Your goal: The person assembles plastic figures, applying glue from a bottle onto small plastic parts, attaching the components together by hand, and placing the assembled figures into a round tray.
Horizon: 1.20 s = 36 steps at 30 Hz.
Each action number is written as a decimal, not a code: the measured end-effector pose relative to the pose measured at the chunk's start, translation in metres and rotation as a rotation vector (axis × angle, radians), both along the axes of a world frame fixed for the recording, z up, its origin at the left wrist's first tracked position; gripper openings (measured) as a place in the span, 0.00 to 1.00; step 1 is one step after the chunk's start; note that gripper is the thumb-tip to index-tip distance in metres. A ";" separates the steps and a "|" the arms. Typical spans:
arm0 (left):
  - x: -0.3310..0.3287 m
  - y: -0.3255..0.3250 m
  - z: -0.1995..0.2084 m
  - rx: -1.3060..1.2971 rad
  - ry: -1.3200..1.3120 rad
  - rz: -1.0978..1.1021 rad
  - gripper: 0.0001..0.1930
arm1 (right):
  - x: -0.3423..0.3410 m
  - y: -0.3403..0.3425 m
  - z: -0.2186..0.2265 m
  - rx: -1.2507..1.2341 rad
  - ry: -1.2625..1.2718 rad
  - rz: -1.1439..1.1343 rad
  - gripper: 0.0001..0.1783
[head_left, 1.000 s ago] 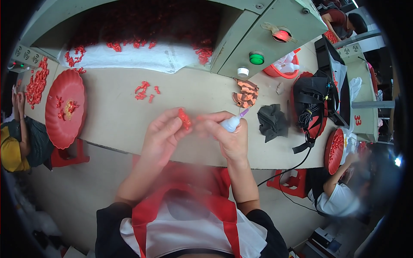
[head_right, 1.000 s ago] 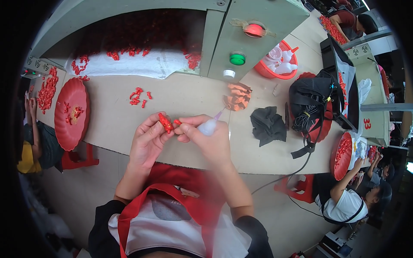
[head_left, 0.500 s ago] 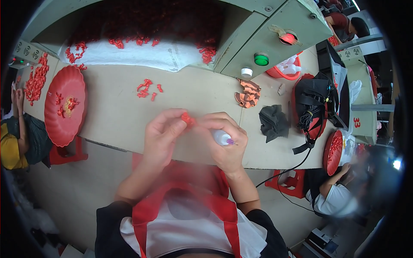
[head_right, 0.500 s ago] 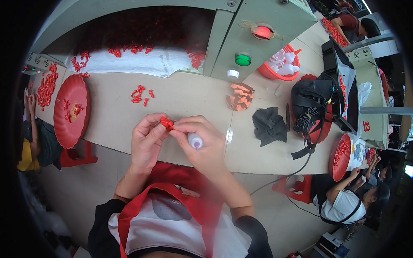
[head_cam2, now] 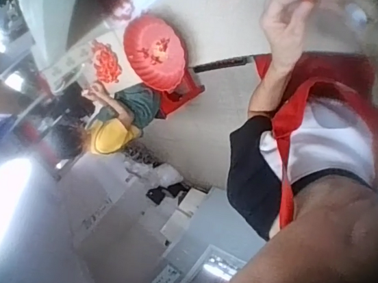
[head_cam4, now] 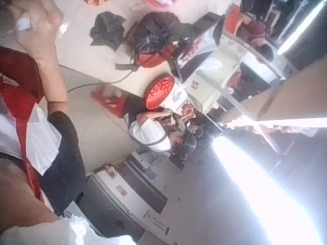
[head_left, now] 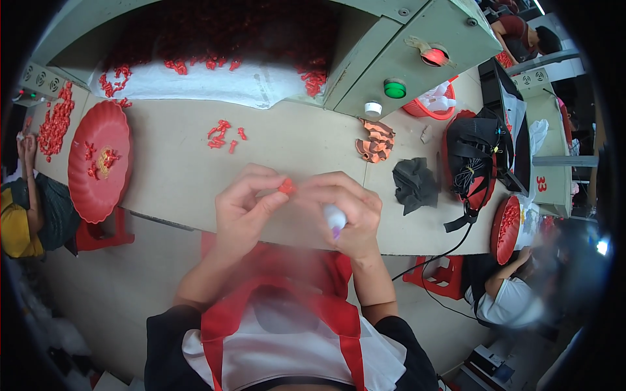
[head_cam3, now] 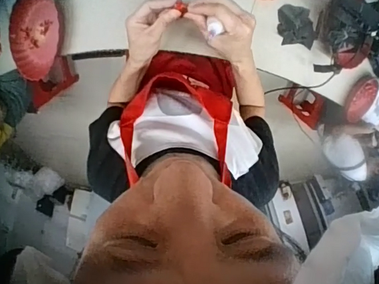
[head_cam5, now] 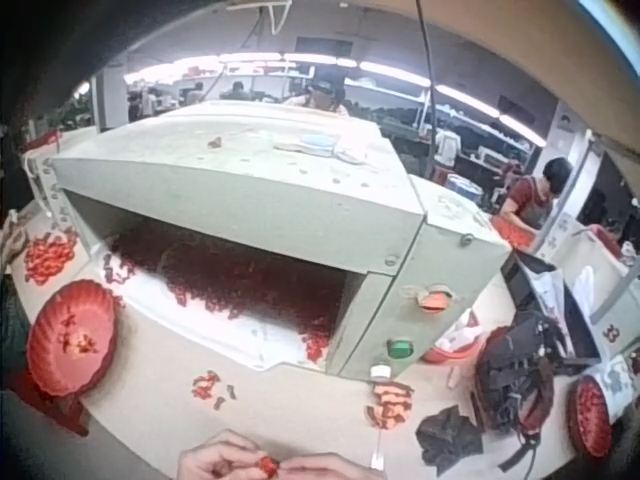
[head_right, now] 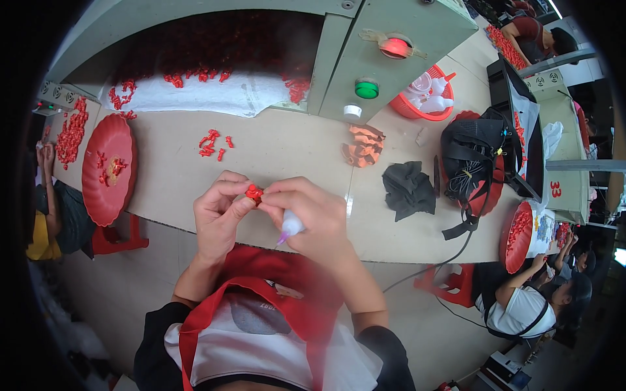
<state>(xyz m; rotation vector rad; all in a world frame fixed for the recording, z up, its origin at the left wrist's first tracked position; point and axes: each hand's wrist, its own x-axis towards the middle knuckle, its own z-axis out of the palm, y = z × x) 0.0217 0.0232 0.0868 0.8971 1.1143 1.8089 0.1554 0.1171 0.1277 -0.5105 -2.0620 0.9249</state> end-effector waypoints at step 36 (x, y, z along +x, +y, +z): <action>-0.018 -0.014 -0.026 -0.238 -0.765 -0.545 0.19 | 0.016 0.013 -0.008 -0.984 0.144 0.304 0.08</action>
